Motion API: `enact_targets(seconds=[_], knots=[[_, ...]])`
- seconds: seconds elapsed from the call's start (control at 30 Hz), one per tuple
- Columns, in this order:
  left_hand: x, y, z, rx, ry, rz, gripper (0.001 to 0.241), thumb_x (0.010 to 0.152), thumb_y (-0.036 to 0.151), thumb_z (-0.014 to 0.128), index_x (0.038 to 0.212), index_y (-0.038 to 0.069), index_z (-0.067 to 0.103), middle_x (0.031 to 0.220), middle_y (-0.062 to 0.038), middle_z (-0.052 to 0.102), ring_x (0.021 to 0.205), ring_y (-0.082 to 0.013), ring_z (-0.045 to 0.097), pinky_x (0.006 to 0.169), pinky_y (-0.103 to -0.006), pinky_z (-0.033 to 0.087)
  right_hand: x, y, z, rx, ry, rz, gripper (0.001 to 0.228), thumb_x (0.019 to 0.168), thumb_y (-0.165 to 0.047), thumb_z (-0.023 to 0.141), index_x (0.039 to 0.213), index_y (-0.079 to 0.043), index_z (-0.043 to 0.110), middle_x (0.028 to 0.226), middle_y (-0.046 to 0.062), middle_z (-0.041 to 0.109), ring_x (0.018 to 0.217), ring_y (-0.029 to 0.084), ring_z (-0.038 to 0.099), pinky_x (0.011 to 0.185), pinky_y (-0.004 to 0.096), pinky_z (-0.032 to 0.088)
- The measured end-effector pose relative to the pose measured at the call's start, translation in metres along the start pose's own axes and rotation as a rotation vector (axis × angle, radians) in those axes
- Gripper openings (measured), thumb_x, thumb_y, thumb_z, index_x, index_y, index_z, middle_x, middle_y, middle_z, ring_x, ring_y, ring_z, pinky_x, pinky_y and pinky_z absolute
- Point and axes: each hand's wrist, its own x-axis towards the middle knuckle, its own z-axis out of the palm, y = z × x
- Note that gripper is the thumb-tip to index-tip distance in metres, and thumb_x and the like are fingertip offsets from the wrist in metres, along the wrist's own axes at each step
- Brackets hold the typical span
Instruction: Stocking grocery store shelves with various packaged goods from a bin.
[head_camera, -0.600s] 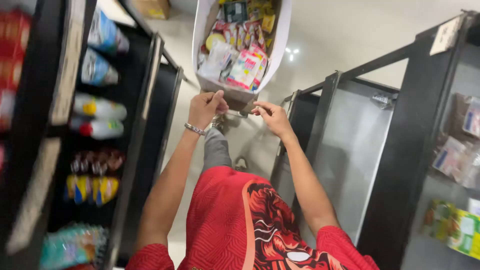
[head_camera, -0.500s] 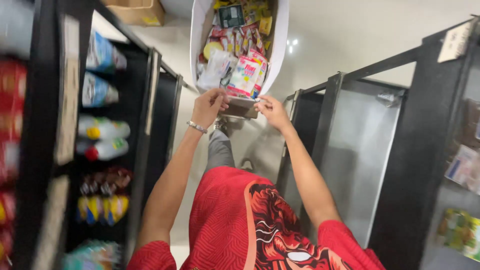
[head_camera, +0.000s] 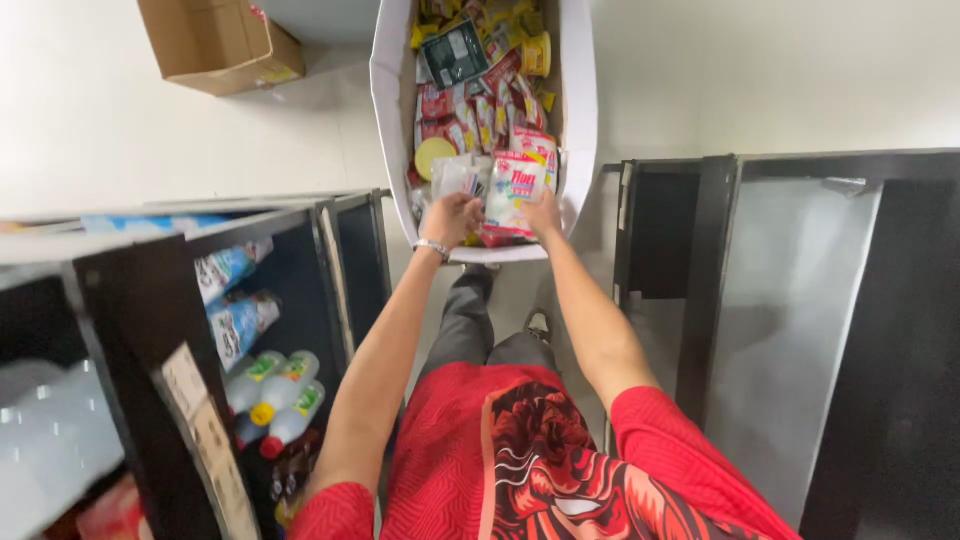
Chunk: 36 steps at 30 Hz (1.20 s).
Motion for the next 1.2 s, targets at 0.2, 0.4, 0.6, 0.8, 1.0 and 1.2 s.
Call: enact_targets(seconds=[0.2, 0.4, 0.6, 0.8, 1.0, 1.2], knots=[[0.011, -0.016, -0.014, 0.34, -0.041, 0.256, 0.019, 0.093, 0.011, 0.068, 0.108, 0.0, 0.071, 0.094, -0.008, 0.079, 0.082, -0.0118, 0.074, 0.074, -0.0282, 0.057, 0.031, 0.052, 0.032, -0.326, 0.376, -0.18, 0.073, 0.072, -0.035, 0.093, 0.123, 0.004, 0.058, 0.11, 0.025, 0.068, 0.101, 0.04, 0.066, 0.086, 0.047, 0.053], [0.011, -0.003, -0.014, 0.274, -0.098, -0.068, 0.025, 0.095, 0.017, 0.065, 0.112, 0.0, 0.069, 0.092, -0.007, 0.077, 0.074, -0.0136, 0.072, 0.066, -0.0287, 0.055, 0.017, 0.008, 0.021, -0.227, 0.14, 0.283, 0.057, 0.082, -0.043, 0.083, 0.115, -0.001, 0.065, 0.107, 0.018, 0.075, 0.099, 0.032, 0.073, 0.088, 0.042, 0.056], [0.014, 0.014, -0.001, 0.321, -0.105, -0.087, 0.029, 0.099, 0.021, 0.062, 0.117, -0.001, 0.065, 0.095, -0.01, 0.077, 0.079, -0.0168, 0.074, 0.065, -0.032, 0.055, -0.011, -0.028, 0.014, 0.444, 0.189, 0.176, 0.072, 0.073, -0.015, 0.082, 0.132, -0.008, 0.042, 0.101, 0.007, 0.069, 0.092, 0.023, 0.07, 0.079, 0.038, 0.059], [0.046, -0.046, 0.006, 0.408, 0.174, 0.417, 0.056, 0.1, 0.033, 0.074, 0.138, -0.003, 0.053, 0.117, -0.02, 0.07, 0.106, -0.0272, 0.068, 0.086, -0.0386, 0.054, -0.027, -0.024, -0.033, 0.583, -0.117, 0.055, 0.039, 0.097, -0.014, 0.071, 0.132, 0.003, 0.066, 0.117, 0.009, 0.074, 0.101, 0.017, 0.069, 0.089, 0.033, 0.057], [-0.003, 0.086, 0.067, -0.056, -0.142, -0.113, 0.05, 0.102, 0.039, 0.061, 0.145, 0.013, 0.056, 0.12, -0.003, 0.071, 0.074, -0.0145, 0.047, 0.064, -0.0321, 0.039, -0.129, -0.115, -0.132, 0.885, -0.312, -0.051, 0.044, 0.095, -0.012, 0.074, 0.135, 0.0, 0.06, 0.121, 0.009, 0.071, 0.108, 0.018, 0.068, 0.094, 0.035, 0.057], [-0.061, 0.159, 0.145, -0.589, -0.519, 0.087, 0.026, 0.102, 0.018, 0.066, 0.121, 0.0, 0.065, 0.108, -0.007, 0.074, 0.095, -0.016, 0.071, 0.085, -0.0332, 0.058, -0.229, -0.153, -0.182, 1.035, -0.125, -0.144, 0.076, 0.083, -0.022, 0.084, 0.146, -0.013, 0.043, 0.122, 0.006, 0.068, 0.111, 0.018, 0.066, 0.093, 0.038, 0.056]])
